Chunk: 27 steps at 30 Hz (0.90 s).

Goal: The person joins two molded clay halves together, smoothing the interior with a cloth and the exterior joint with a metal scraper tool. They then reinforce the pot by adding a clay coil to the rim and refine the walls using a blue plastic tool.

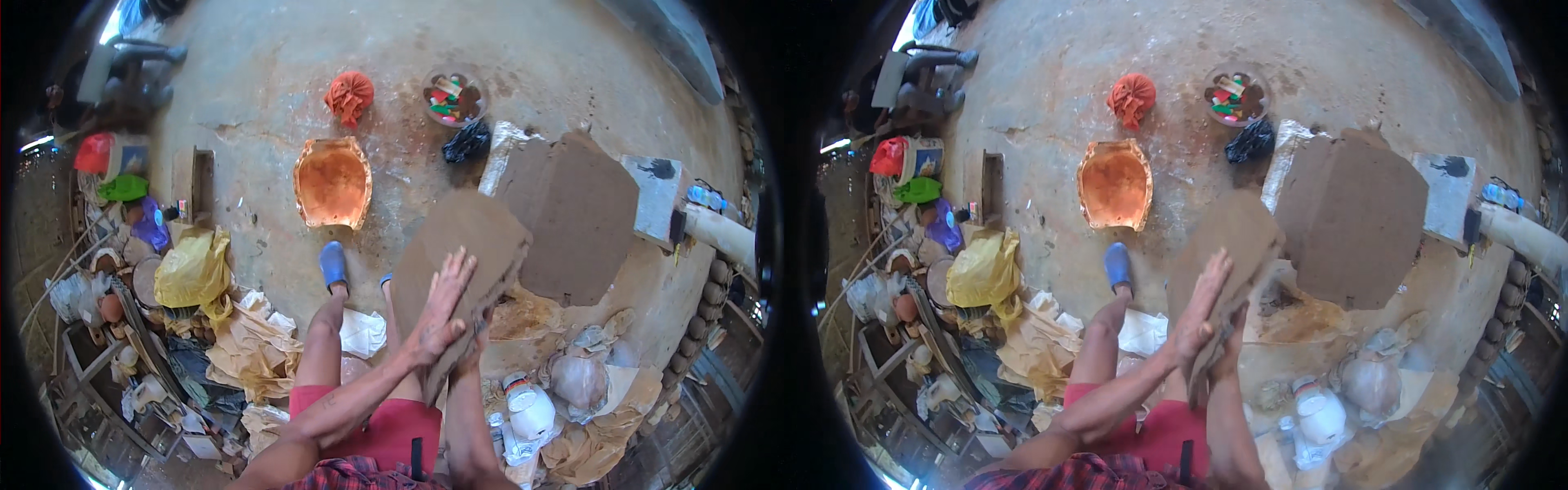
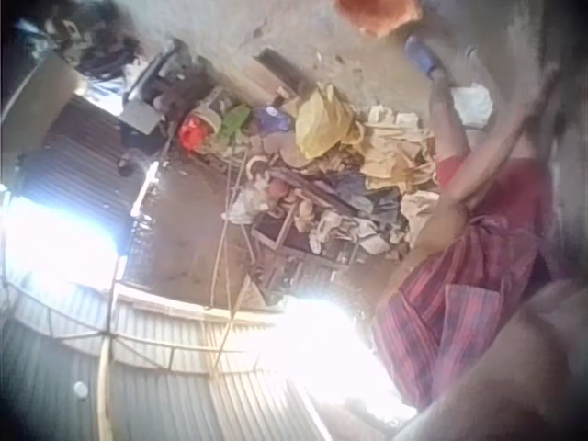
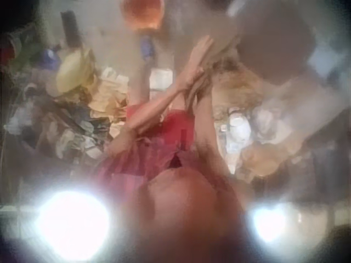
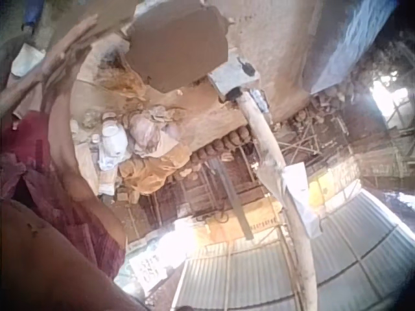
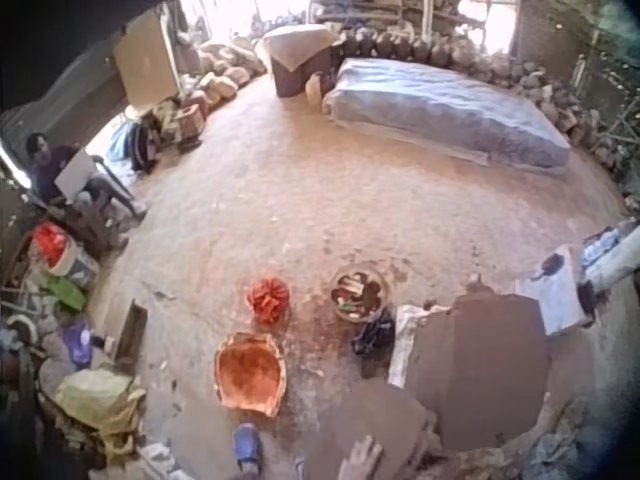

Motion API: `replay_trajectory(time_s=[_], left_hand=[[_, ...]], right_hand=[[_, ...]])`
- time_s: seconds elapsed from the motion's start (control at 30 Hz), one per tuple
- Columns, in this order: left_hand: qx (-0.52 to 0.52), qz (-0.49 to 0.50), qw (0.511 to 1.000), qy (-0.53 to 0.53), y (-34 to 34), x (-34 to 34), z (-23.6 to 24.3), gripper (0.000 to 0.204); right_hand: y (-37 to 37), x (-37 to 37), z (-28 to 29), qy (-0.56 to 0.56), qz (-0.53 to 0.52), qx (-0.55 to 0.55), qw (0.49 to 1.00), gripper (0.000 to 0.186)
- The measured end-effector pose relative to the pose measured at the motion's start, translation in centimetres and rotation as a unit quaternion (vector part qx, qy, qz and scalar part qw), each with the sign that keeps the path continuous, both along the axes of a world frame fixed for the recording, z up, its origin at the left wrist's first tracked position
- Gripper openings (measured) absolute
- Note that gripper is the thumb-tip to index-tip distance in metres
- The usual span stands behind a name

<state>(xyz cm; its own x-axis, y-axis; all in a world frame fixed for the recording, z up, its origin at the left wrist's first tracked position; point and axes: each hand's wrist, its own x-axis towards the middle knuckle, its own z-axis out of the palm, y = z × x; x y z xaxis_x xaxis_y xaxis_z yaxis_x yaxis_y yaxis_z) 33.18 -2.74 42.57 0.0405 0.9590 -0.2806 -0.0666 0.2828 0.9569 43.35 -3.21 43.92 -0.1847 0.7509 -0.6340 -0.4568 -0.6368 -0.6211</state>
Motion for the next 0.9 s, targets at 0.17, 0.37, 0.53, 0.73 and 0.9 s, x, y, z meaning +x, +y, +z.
replay_trajectory(time_s=[0.17,0.37,0.53,0.73,0.9], left_hand=[[0.055,0.09,0.994,0.012,3.1,-5.7,-11.9,0.117],[0.099,0.167,0.981,-0.007,3.6,-12.8,-22.5,0.118],[0.051,0.194,0.977,-0.078,0.8,-17.9,-26.5,0.118],[-0.086,0.193,0.975,-0.066,-7.2,-26.1,-33.6,0.111],[-0.211,0.203,0.956,-0.001,-12.1,-34.6,-43.3,0.105]], right_hand=[[2.9,-5.3,-14.8,0.062,0.023,-0.014,0.998,0.072],[5.6,-13.4,-21.6,0.036,0.08,0.03,0.996,0.074],[4.4,-20.6,-24.6,-0.018,0.09,-0.002,0.996,0.076],[1.2,-30.2,-29.2,-0.169,0.223,0.162,0.946,0.085],[1.2,-39.2,-32.1,-0.308,0.327,0.25,0.858,0.091]])
